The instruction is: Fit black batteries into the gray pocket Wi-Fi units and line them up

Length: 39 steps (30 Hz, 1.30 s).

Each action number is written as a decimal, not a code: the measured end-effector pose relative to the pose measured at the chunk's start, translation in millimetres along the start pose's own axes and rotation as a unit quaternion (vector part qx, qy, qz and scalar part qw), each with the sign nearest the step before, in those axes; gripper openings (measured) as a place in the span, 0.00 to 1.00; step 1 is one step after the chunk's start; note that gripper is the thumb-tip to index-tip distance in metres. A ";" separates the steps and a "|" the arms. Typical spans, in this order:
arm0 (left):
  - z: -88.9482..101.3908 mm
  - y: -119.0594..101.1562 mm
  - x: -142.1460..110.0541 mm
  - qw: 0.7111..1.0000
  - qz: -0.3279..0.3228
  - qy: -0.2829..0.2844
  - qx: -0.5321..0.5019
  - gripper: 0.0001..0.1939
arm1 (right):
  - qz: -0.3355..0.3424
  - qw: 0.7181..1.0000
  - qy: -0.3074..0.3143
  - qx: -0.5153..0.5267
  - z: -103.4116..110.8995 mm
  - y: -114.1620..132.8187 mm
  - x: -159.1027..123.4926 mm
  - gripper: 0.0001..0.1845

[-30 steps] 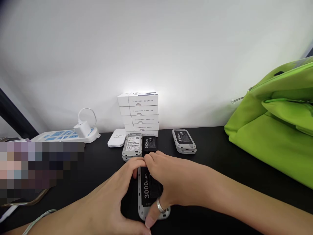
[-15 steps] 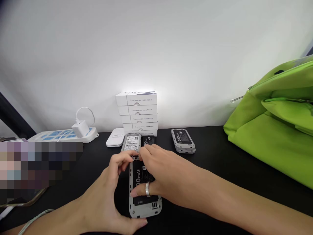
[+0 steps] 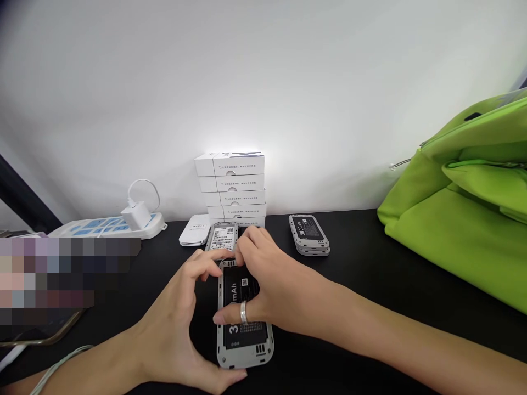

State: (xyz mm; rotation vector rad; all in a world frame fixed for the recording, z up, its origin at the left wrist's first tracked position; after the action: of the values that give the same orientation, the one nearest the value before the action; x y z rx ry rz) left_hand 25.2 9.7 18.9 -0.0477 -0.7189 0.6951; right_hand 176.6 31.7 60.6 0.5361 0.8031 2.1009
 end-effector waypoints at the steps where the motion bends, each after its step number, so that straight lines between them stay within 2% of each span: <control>1: 0.4 1.3 -0.2 1.000 0.009 -0.002 0.006 0.47 | 0.025 1.000 -0.010 0.007 0.4 2.4 -0.4 0.28; 4: 3.6 9.5 0.1 0.997 0.072 -0.023 0.016 0.45 | 0.071 0.997 -0.029 0.030 4.6 8.8 -3.3 0.26; 7: 6.0 16.8 1.4 0.992 0.120 -0.038 0.017 0.43 | 0.026 0.994 -0.004 0.106 11.7 7.0 -3.0 0.19; 9: 6.1 20.3 2.0 0.989 0.142 -0.041 0.019 0.42 | 0.001 0.979 0.006 0.203 19.6 2.8 1.4 0.19; 11: 5.4 23.6 2.2 0.986 0.162 -0.047 0.019 0.41 | -0.010 0.959 -0.031 0.282 31.7 -5.5 9.0 0.25; 13: 4.1 28.2 1.9 0.981 0.188 -0.055 0.020 0.40 | -0.036 0.950 -0.096 0.296 43.6 -20.5 17.2 0.29; 15: 2.2 34.1 1.1 0.973 0.223 -0.051 0.025 0.37 | -0.086 0.952 -0.136 0.261 49.4 -39.8 24.2 0.26; 17: -0.3 40.0 -0.1 0.964 0.261 -0.033 0.025 0.36 | -0.125 0.954 -0.135 0.238 47.7 -58.2 29.7 0.20; 20: -3.3 45.1 -1.6 0.955 0.296 0.003 0.012 0.36 | -0.135 0.950 -0.125 0.251 40.1 -76.9 35.0 0.16; 23: -5.0 46.4 -1.5 0.954 0.299 0.032 0.006 0.31 | -0.147 0.947 -0.123 0.256 34.8 -85.2 36.0 0.13; 25: -5.5 46.8 -0.7 0.957 0.286 0.040 0.005 0.28 | -0.163 0.946 -0.116 0.254 33.1 -86.5 35.1 0.14; 27: -5.6 48.0 0.3 0.962 0.272 0.038 0.002 0.25 | -0.167 0.949 -0.095 0.248 31.0 -85.1 34.1 0.21; 30: -6.1 51.5 0.8 0.962 0.270 0.040 -0.001 0.24 | -0.115 0.978 -0.061 0.161 27.2 -79.3 33.7 0.34; 32: -6.3 53.1 1.0 0.962 0.270 0.040 0.003 0.24 | -0.058 0.996 -0.045 0.053 23.3 -75.4 33.8 0.34; 34: -6.3 53.5 1.5 0.964 0.264 0.037 0.005 0.23 | -0.022 0.999 -0.040 -0.029 19.1 -74.3 34.0 0.30; 39: -6.4 53.4 2.2 0.962 0.268 0.042 0.012 0.25 | -0.007 0.995 -0.066 -0.080 14.1 -75.5 35.1 0.27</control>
State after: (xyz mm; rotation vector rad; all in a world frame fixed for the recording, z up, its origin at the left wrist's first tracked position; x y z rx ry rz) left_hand 0.0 53.8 0.8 -0.2557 -0.6167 1.2126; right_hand 205.0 100.7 21.1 0.5733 0.5561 2.0725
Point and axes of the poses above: each hand's wrist, its own x-axis towards the middle knuckle, its own z-axis out of the back of the hand, y = z × x, the point moved 4 cm from there along x, towards the middle knuckle, and after that the axes turned 12 degrees about x, right-handed, at the moved point
